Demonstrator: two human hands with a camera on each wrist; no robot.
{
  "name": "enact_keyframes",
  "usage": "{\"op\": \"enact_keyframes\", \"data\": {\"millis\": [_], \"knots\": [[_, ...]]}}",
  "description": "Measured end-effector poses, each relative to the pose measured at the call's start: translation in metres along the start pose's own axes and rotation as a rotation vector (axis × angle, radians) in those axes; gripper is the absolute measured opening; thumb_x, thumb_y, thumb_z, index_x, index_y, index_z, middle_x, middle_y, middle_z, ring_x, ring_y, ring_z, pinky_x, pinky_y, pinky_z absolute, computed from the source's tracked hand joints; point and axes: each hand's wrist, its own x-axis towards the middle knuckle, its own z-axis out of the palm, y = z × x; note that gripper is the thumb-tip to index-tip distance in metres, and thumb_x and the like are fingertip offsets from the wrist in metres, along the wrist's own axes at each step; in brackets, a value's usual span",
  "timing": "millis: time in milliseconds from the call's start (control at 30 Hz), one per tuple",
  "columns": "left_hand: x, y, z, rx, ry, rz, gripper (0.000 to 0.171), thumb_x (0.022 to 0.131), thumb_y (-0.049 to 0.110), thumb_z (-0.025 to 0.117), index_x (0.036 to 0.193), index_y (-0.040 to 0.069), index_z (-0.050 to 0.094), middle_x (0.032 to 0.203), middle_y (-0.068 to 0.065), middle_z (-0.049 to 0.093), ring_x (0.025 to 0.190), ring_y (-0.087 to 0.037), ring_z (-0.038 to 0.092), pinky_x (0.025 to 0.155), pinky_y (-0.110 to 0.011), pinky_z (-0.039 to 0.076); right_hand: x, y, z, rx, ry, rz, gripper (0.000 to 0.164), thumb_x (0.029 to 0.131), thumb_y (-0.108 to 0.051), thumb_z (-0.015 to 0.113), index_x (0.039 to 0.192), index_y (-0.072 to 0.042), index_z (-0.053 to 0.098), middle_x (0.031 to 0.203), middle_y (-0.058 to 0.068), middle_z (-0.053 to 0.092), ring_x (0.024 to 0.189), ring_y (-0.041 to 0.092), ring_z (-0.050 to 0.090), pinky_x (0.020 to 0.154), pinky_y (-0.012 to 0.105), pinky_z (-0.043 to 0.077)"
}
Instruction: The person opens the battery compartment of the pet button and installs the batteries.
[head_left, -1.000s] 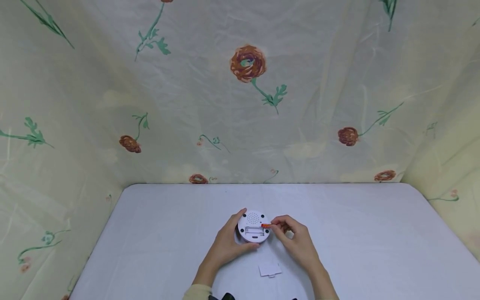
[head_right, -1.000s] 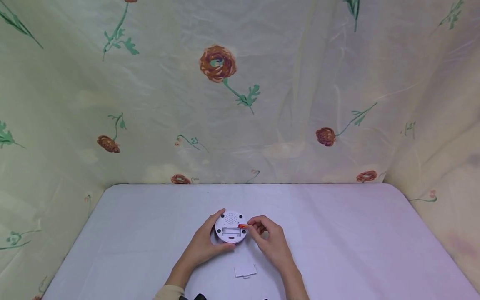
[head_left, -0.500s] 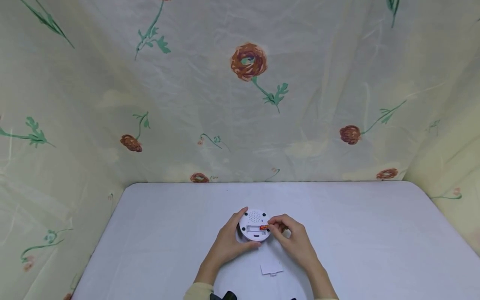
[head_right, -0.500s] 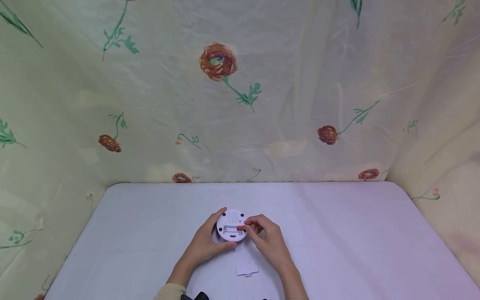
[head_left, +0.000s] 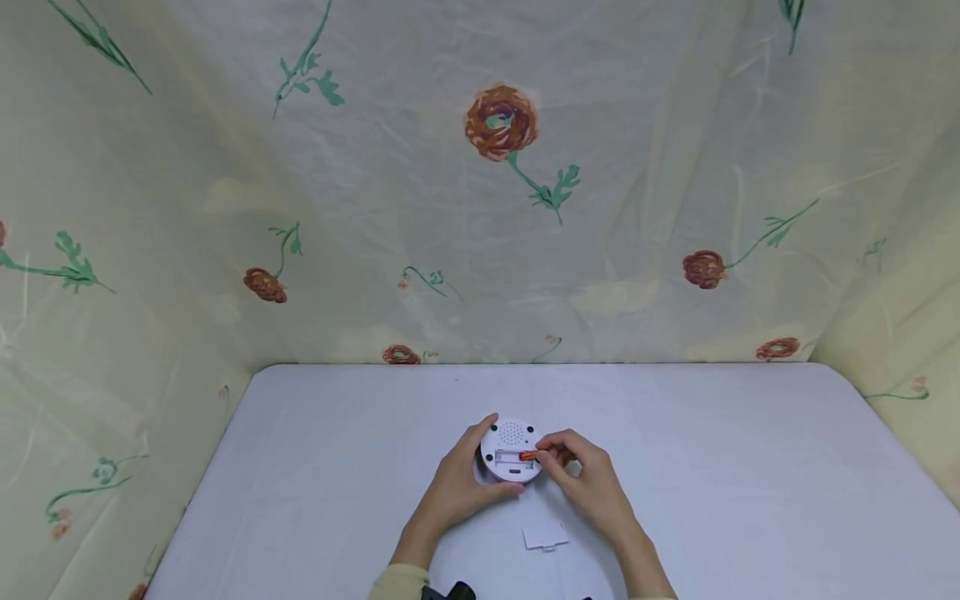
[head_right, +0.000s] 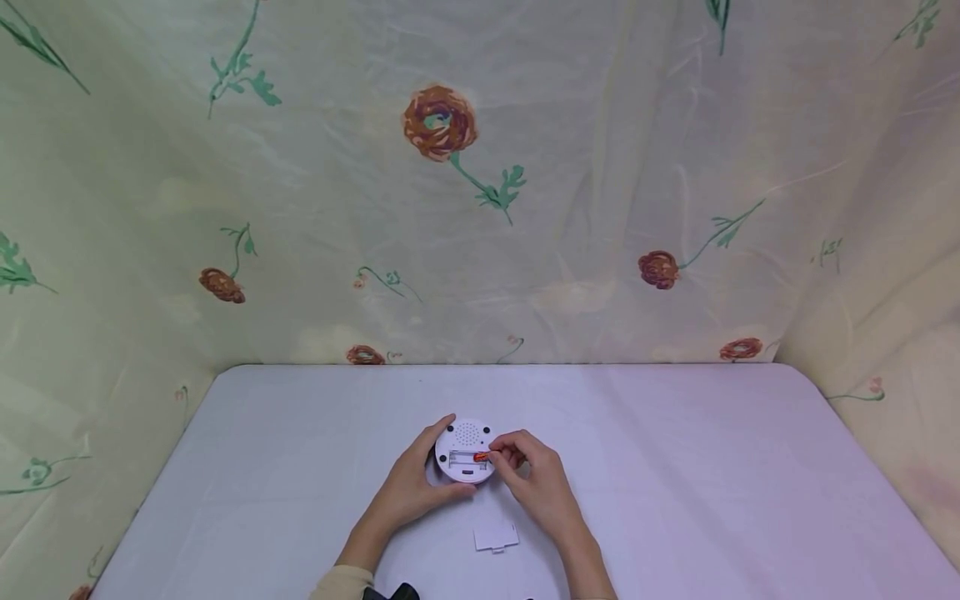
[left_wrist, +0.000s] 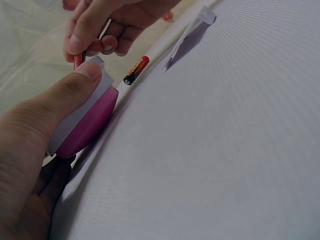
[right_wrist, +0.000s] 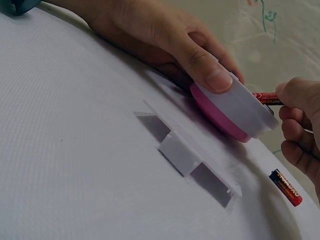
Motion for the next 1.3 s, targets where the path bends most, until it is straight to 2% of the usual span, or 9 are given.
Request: {"op": "enact_keyframes", "data": {"millis": [500,700,867,1000,1133,1300], "knots": [[-0.002,-0.002,-0.001,-0.016,-0.006,0.003,0.098,0.066,0.054,0.079,0.147,0.032,0.028,0.144,0.005,0.044,0.135,-0.017,0.041,0.109,-0.044,0.037,-0.003,0.0,0.005,0.023,-0.029,-0.023,0.008,0.085,-0.003,0.066,0.093,-0.005,0.065,0.079,0.001,0.062,0.069,0.005,0.051,0.061,0.022,0.046],[-0.002,-0.002,-0.001,-0.012,-0.006,0.001,0.098,0.067,0.055,0.079,0.147,0.033,0.027,0.144,0.005,0.044,0.134,-0.017,0.041,0.108,-0.045,0.038,-0.002,-0.001,0.009,-0.002,-0.023,-0.051,0.009,0.084,-0.001,0.067,0.092,-0.005,0.065,0.079,0.002,0.063,0.067,0.008,0.052,0.061,0.023,0.046],[-0.001,-0.001,-0.001,-0.017,-0.01,-0.016,0.098,0.067,0.054,0.079,0.147,0.035,0.026,0.145,0.004,0.043,0.135,-0.018,0.04,0.109,-0.046,0.037,-0.003,0.016,0.018,-0.027,-0.008,-0.036,0.01,0.083,-0.003,0.069,0.091,-0.009,0.067,0.079,-0.002,0.062,0.066,0.007,0.052,0.06,0.026,0.046],[0.0,-0.001,0.0,-0.017,-0.009,-0.016,0.098,0.067,0.055,0.079,0.147,0.034,0.026,0.146,0.003,0.042,0.136,-0.019,0.039,0.109,-0.046,0.037,-0.003,0.031,0.024,-0.046,0.015,-0.037,0.013,0.082,-0.008,0.071,0.091,-0.016,0.067,0.079,-0.009,0.06,0.066,0.003,0.05,0.059,0.023,0.045],[0.001,-0.002,0.001,-0.015,-0.004,-0.006,0.099,0.067,0.055,0.078,0.148,0.034,0.026,0.146,0.003,0.042,0.136,-0.019,0.039,0.109,-0.046,0.037,-0.003,0.036,0.026,-0.062,0.023,-0.027,0.011,0.082,-0.016,0.072,0.09,-0.022,0.067,0.077,-0.014,0.055,0.066,0.0,0.048,0.057,0.019,0.044],[0.002,-0.003,0.001,-0.017,-0.003,0.0,0.098,0.067,0.055,0.078,0.148,0.034,0.026,0.146,0.004,0.042,0.136,-0.018,0.04,0.109,-0.046,0.037,-0.002,0.037,0.028,-0.065,0.029,-0.022,0.01,0.081,-0.019,0.073,0.089,-0.022,0.067,0.078,-0.015,0.053,0.066,0.0,0.048,0.055,0.018,0.044]]}}
